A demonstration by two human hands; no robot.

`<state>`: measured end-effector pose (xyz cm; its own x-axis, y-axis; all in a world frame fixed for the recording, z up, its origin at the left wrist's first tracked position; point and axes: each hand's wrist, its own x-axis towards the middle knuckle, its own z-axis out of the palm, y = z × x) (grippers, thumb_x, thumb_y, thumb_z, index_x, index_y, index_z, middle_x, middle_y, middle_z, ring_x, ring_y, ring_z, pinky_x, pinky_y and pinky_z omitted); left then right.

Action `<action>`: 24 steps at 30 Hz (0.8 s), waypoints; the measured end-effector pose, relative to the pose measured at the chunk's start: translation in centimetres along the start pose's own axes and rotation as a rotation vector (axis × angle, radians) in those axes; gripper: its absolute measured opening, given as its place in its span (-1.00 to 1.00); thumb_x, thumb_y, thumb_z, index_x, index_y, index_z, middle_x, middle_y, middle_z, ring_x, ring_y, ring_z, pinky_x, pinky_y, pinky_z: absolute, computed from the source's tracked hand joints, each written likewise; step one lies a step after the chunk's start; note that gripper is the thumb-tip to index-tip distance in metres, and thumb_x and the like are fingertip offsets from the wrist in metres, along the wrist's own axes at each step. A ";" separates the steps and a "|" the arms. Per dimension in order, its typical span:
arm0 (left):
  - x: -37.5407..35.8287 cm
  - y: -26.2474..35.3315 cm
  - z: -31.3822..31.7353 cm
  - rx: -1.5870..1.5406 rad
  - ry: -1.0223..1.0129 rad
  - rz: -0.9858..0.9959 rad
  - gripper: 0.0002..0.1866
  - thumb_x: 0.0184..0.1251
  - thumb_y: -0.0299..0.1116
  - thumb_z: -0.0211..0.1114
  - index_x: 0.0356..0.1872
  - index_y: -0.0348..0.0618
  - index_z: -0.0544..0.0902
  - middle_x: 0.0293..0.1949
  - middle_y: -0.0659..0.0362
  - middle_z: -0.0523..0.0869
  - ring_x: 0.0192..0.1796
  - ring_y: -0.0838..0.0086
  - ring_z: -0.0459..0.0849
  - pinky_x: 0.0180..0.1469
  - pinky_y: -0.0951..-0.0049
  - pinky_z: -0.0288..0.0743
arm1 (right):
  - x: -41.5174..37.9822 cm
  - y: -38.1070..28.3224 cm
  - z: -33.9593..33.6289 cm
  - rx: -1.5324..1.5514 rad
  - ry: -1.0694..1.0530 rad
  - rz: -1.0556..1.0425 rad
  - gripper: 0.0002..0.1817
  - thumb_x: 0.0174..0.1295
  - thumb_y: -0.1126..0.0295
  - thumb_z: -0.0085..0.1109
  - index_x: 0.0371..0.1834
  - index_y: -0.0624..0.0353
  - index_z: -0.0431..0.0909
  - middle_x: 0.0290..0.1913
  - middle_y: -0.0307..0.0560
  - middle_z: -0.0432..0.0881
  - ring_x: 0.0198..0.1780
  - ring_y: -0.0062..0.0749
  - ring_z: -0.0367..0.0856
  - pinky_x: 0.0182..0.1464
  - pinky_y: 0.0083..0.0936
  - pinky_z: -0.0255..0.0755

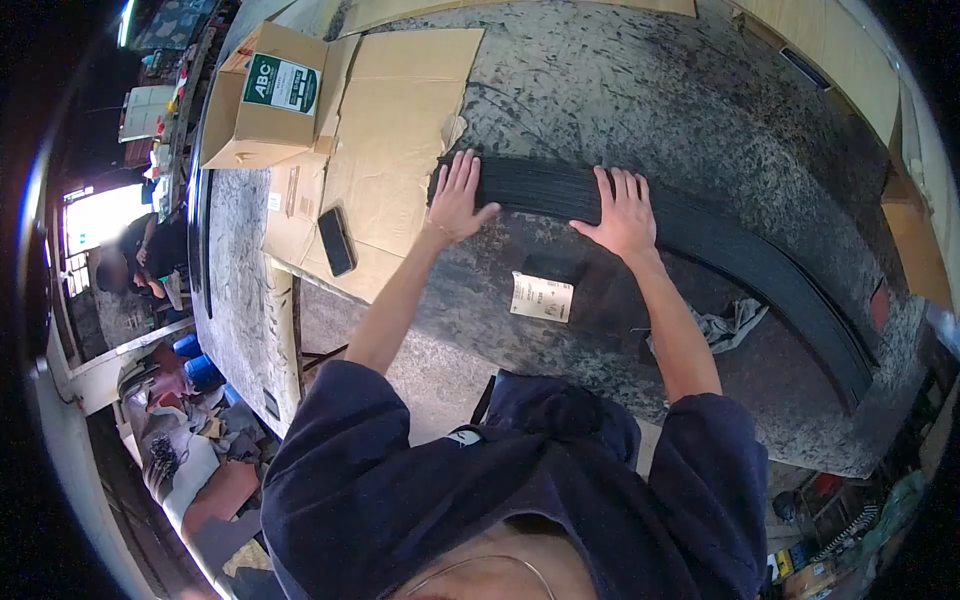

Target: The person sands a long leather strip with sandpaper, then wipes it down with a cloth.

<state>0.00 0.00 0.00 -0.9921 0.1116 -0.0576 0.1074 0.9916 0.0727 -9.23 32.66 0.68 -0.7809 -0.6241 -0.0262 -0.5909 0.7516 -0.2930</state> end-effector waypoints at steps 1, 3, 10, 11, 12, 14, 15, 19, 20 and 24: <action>0.2 0.5 -0.2 -0.005 0.017 -0.043 0.10 0.28 0.41 0.11 0.56 -0.32 0.08 0.61 -0.06 0.07 0.65 0.04 -0.06 0.62 -0.05 -0.22 | 0.2 -0.1 0.2 0.004 0.047 -0.016 0.11 -0.03 -0.27 0.43 0.50 0.15 0.21 0.39 0.11 0.34 0.44 0.03 0.26 0.53 0.01 0.04; 0.9 2.0 0.5 -0.046 0.047 -0.090 0.08 0.31 0.39 0.09 0.56 -0.34 0.09 0.61 -0.06 0.07 0.65 0.08 -0.04 0.63 -0.01 -0.19 | -0.2 0.9 -0.2 -0.025 0.076 -0.034 0.10 -0.03 -0.27 0.43 0.48 0.17 0.24 0.36 0.10 0.35 0.42 0.01 0.27 0.53 0.01 0.05; 0.3 1.1 0.1 0.009 0.005 -0.070 0.14 0.29 0.50 -0.03 0.56 -0.36 0.06 0.61 -0.08 0.05 0.66 0.10 -0.08 0.62 -0.03 -0.16 | -0.3 0.1 0.5 -0.065 0.082 -0.042 0.13 0.00 -0.30 0.40 0.52 0.19 0.17 0.38 0.12 0.32 0.44 0.00 0.25 0.53 0.03 0.03; 0.5 0.9 0.2 0.011 0.006 -0.063 0.14 0.29 0.50 -0.03 0.56 -0.36 0.06 0.61 -0.08 0.05 0.66 0.10 -0.08 0.62 -0.03 -0.16 | -0.1 0.3 0.5 -0.065 0.086 -0.036 0.13 0.00 -0.30 0.40 0.52 0.19 0.17 0.38 0.12 0.32 0.44 0.00 0.25 0.53 0.03 0.03; 0.5 0.9 0.3 0.026 -0.006 -0.072 0.13 0.30 0.50 -0.04 0.57 -0.35 0.05 0.61 -0.07 0.04 0.66 0.11 -0.09 0.62 -0.03 -0.16 | -0.2 0.3 0.6 -0.068 0.099 -0.039 0.13 0.00 -0.30 0.39 0.52 0.18 0.16 0.38 0.11 0.32 0.44 -0.01 0.25 0.53 0.03 0.03; 0.6 0.9 0.6 0.052 -0.041 -0.085 0.12 0.32 0.49 -0.06 0.58 -0.33 0.03 0.62 -0.06 0.02 0.67 0.12 -0.12 0.61 -0.05 -0.16 | -0.3 0.3 0.8 -0.069 0.103 -0.044 0.13 0.02 -0.33 0.37 0.53 0.17 0.16 0.38 0.10 0.33 0.45 -0.03 0.24 0.54 0.03 0.02; 0.7 1.1 0.2 0.060 -0.061 -0.096 0.13 0.31 0.52 -0.08 0.58 -0.31 0.03 0.63 -0.07 -0.01 0.67 0.11 -0.13 0.61 -0.09 -0.17 | -0.4 0.3 0.8 -0.070 0.098 -0.036 0.13 0.02 -0.33 0.37 0.53 0.17 0.16 0.38 0.10 0.33 0.45 -0.03 0.24 0.54 0.03 0.02; -2.0 6.7 -2.6 -0.029 0.083 -0.077 -0.09 0.33 0.24 0.18 0.44 -0.34 0.28 0.54 -0.13 0.16 0.61 0.01 0.04 0.57 -0.15 -0.08 | -0.5 0.0 0.7 -0.083 0.068 -0.012 0.14 0.02 -0.34 0.36 0.55 0.16 0.16 0.39 0.09 0.32 0.45 -0.03 0.24 0.55 0.02 -0.01; -3.5 9.5 -4.2 -0.163 0.172 -0.015 -0.18 0.28 0.12 0.30 0.36 -0.34 0.38 0.48 -0.15 0.25 0.58 -0.03 0.13 0.56 -0.16 -0.04 | -0.5 0.0 0.7 -0.080 0.064 -0.008 0.14 0.02 -0.34 0.36 0.55 0.15 0.16 0.40 0.09 0.32 0.46 -0.03 0.24 0.55 0.01 -0.02; -11.8 16.4 -0.6 -0.499 -0.076 0.363 -0.27 0.22 -0.09 0.37 0.43 -0.02 0.41 0.50 0.02 0.33 0.55 0.10 0.25 0.55 -0.01 0.07 | -0.3 0.0 0.4 -0.077 0.038 -0.004 0.13 0.03 -0.32 0.36 0.55 0.15 0.15 0.43 0.10 0.30 0.48 -0.01 0.22 0.56 0.01 -0.03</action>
<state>13.47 14.93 2.44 -0.8888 0.4581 -0.0113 0.3750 0.7412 0.5568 -8.91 32.76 0.36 -0.7851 -0.6193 0.0117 -0.6063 0.7645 -0.2189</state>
